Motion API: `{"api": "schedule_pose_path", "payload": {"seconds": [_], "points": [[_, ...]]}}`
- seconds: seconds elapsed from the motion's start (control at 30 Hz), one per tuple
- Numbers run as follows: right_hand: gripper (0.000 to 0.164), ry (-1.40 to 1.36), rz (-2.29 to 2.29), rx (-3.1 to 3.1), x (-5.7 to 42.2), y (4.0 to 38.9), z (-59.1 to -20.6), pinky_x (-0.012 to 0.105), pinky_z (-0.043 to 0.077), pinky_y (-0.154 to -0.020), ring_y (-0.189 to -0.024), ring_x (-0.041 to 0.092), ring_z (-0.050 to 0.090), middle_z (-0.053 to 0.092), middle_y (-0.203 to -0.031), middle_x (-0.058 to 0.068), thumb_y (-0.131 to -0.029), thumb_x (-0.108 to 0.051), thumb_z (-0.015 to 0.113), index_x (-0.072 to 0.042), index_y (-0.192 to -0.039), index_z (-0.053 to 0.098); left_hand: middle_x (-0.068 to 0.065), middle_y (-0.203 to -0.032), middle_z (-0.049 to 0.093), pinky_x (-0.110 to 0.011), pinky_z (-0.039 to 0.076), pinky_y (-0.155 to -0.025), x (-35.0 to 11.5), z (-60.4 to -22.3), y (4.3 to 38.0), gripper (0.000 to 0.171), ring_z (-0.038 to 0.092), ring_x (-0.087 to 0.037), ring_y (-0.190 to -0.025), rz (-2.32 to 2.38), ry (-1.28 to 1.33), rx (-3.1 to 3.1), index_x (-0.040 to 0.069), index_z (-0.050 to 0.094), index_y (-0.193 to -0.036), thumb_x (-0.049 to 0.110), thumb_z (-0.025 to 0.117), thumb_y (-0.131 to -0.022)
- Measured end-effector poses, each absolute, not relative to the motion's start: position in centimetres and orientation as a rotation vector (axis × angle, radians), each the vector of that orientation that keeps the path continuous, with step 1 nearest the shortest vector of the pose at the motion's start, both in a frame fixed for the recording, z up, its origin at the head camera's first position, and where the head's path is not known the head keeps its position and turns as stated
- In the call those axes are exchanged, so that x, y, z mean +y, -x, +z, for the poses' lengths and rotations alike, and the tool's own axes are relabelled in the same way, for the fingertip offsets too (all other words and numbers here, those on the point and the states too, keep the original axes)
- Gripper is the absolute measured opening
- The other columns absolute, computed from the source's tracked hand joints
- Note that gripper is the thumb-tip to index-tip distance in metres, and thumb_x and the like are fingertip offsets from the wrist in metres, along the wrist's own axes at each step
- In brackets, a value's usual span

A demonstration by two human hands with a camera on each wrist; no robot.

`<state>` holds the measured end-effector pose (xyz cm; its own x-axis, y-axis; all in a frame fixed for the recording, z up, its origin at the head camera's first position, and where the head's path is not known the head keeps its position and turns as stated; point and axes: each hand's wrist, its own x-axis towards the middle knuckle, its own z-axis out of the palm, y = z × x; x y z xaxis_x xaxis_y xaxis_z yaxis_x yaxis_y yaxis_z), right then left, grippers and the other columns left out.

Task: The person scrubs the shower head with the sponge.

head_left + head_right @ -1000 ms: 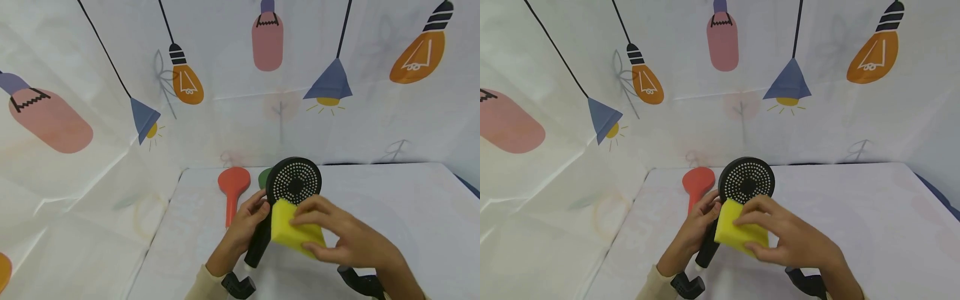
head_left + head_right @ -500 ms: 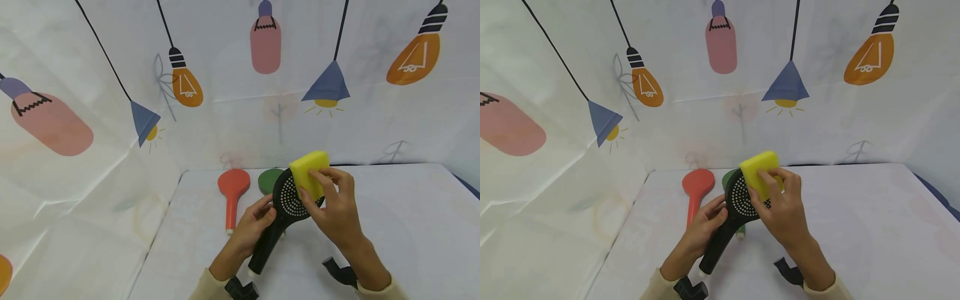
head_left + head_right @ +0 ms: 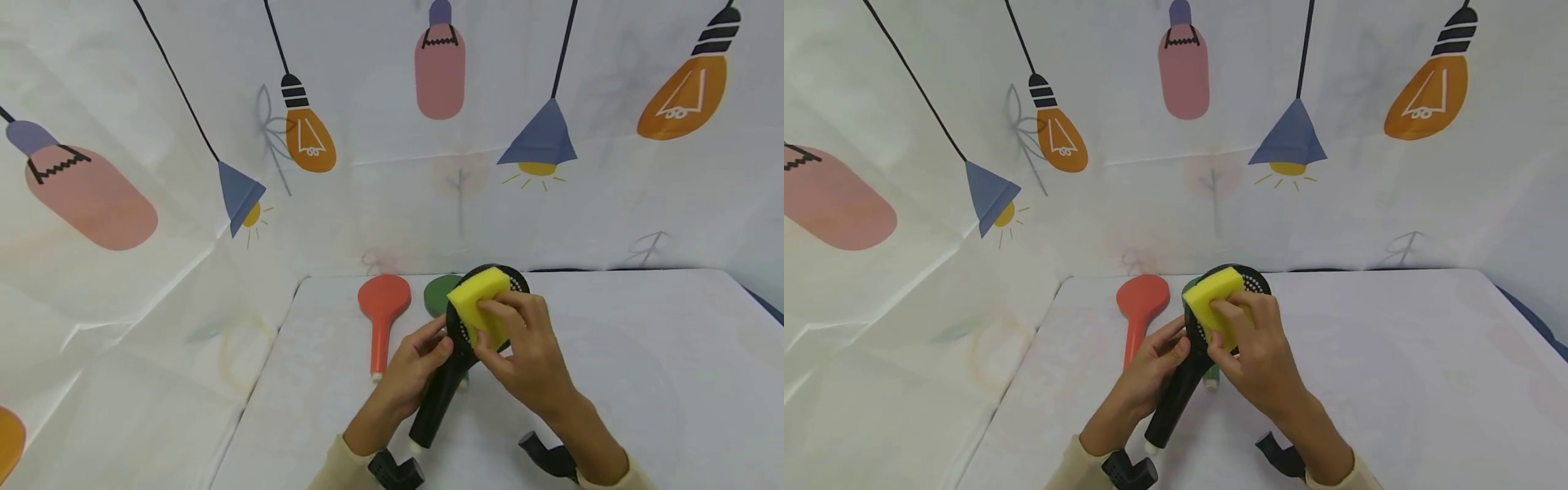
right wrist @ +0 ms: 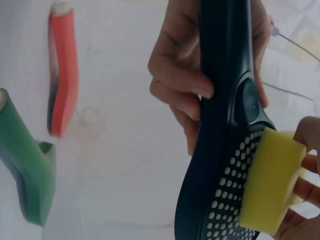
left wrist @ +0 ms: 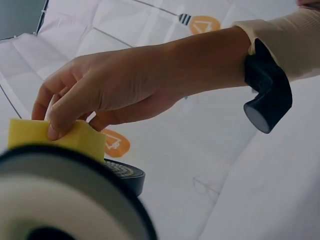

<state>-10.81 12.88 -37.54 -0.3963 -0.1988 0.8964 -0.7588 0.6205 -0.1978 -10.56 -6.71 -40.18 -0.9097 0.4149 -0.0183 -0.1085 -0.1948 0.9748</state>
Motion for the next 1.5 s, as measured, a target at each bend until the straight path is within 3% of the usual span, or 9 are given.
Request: {"api": "schedule_pose_path", "payload": {"seconds": [0.27, 0.47, 0.67, 0.83, 0.93, 1.1, 1.27, 1.33, 1.5], "points": [[0.036, -0.992, 0.755, -2.03, 13.0, 9.9, -36.7, 0.015, 0.041, -0.086, -0.1, 0.023, 0.048, 0.057, -0.11, 0.012, -0.099, -0.03, 0.043, -0.003, -0.109, 0.066, -0.004, -0.13, 0.059, -0.032, 0.053, -0.096, -7.0, -40.2, 10.7, 0.047, 0.058, -0.018, -0.108, 2.243, -0.361, 1.624, 0.016, 0.049, -0.148, 0.025, 0.056, -0.102], [0.026, -1.137, 0.776, -2.139, 13.7, 9.1, -36.2, 0.013, 0.042, -0.087, -0.103, 0.017, 0.048, 0.058, -0.114, 0.004, -0.09, -0.019, 0.055, -0.011, -0.112, 0.066, 0.0, -0.13, 0.059, -0.029, 0.054, -0.095, -7.2, -40.3, 10.7, 0.049, 0.057, -0.015, -0.103, 2.273, -0.385, 1.565, 0.015, 0.046, -0.15, 0.011, 0.049, -0.101], [0.041, -1.438, 0.796, -2.178, 13.9, 8.2, -36.0, 0.011, 0.042, -0.087, -0.105, 0.008, 0.047, 0.056, -0.114, -0.006, -0.075, -0.007, 0.07, -0.02, -0.114, 0.064, 0.001, -0.122, 0.06, -0.024, 0.056, -0.088, -7.3, -40.4, 10.7, 0.047, 0.059, -0.012, -0.096, 2.285, -0.386, 1.571, 0.016, 0.045, -0.151, 0.019, 0.049, -0.104], [0.041, -1.909, 0.96, -2.147, 14.3, 7.3, -35.9, 0.008, 0.044, -0.091, -0.109, 0.004, 0.049, 0.053, -0.118, -0.008, -0.085, -0.013, 0.074, -0.024, -0.122, 0.059, 0.004, -0.111, 0.062, -0.027, 0.054, -0.087, -7.2, -40.2, 10.8, 0.046, 0.06, -0.012, -0.097, 2.27, -0.343, 1.614, 0.018, 0.046, -0.148, 0.026, 0.052, -0.104], [0.04, -2.036, 1.041, -2.09, 15.0, 7.1, -35.5, 0.01, 0.046, -0.092, -0.111, 0.005, 0.051, 0.052, -0.12, -0.006, -0.089, -0.015, 0.072, -0.024, -0.125, 0.058, 0.005, -0.112, 0.065, -0.027, 0.055, -0.089, -7.2, -40.2, 11.0, 0.048, 0.062, -0.011, -0.098, 2.295, -0.351, 1.558, 0.017, 0.042, -0.15, 0.027, 0.052, -0.104], [0.043, -1.871, 1.154, -2.021, 16.8, 7.7, -34.9, 0.016, 0.048, -0.09, -0.111, 0.01, 0.053, 0.052, -0.123, 0.001, -0.085, -0.011, 0.075, -0.016, -0.126, 0.06, 0.005, -0.117, 0.066, -0.025, 0.056, -0.093, -7.3, -40.1, 11.0, 0.06, 0.063, -0.007, -0.1, 2.375, -0.392, 1.4, 0.012, 0.031, -0.155, 0.025, 0.056, -0.102], [0.042, -1.619, 1.249, -1.957, 18.4, 9.1, -34.5, 0.016, 0.045, -0.095, -0.113, 0.014, 0.051, 0.055, -0.121, 0.01, -0.084, -0.006, 0.077, -0.002, -0.123, 0.062, 0.004, -0.115, 0.065, -0.024, 0.057, -0.089, -7.4, -39.9, 11.0, 0.055, 0.063, -0.007, -0.099, 2.421, -0.44, 1.321, 0.011, 0.029, -0.154, 0.017, 0.052, -0.104], [0.039, -1.446, 1.219, -1.97, 18.8, 9.6, -34.4, 0.014, 0.045, -0.097, -0.114, 0.014, 0.051, 0.056, -0.12, 0.012, -0.086, -0.01, 0.076, -0.001, -0.121, 0.064, 0.003, -0.115, 0.065, -0.025, 0.058, -0.086, -7.4, -39.8, 11.0, 0.053, 0.065, -0.008, -0.098, 2.433, -0.459, 1.305, 0.012, 0.029, -0.154, 0.012, 0.05, -0.105], [0.05, -0.974, 1.044, -2.154, 18.6, 10.2, -34.7, 0.006, 0.04, -0.099, -0.116, 0.013, 0.05, 0.055, -0.124, 0.011, -0.076, -0.005, 0.08, -0.009, -0.124, 0.065, -0.001, -0.118, 0.066, -0.029, 0.059, -0.086, -7.3, -39.7, 10.9, 0.057, 0.07, -0.012, -0.098, 2.423, -0.465, 1.299, 0.013, 0.027, -0.154, 0.006, 0.05, -0.103]]}}
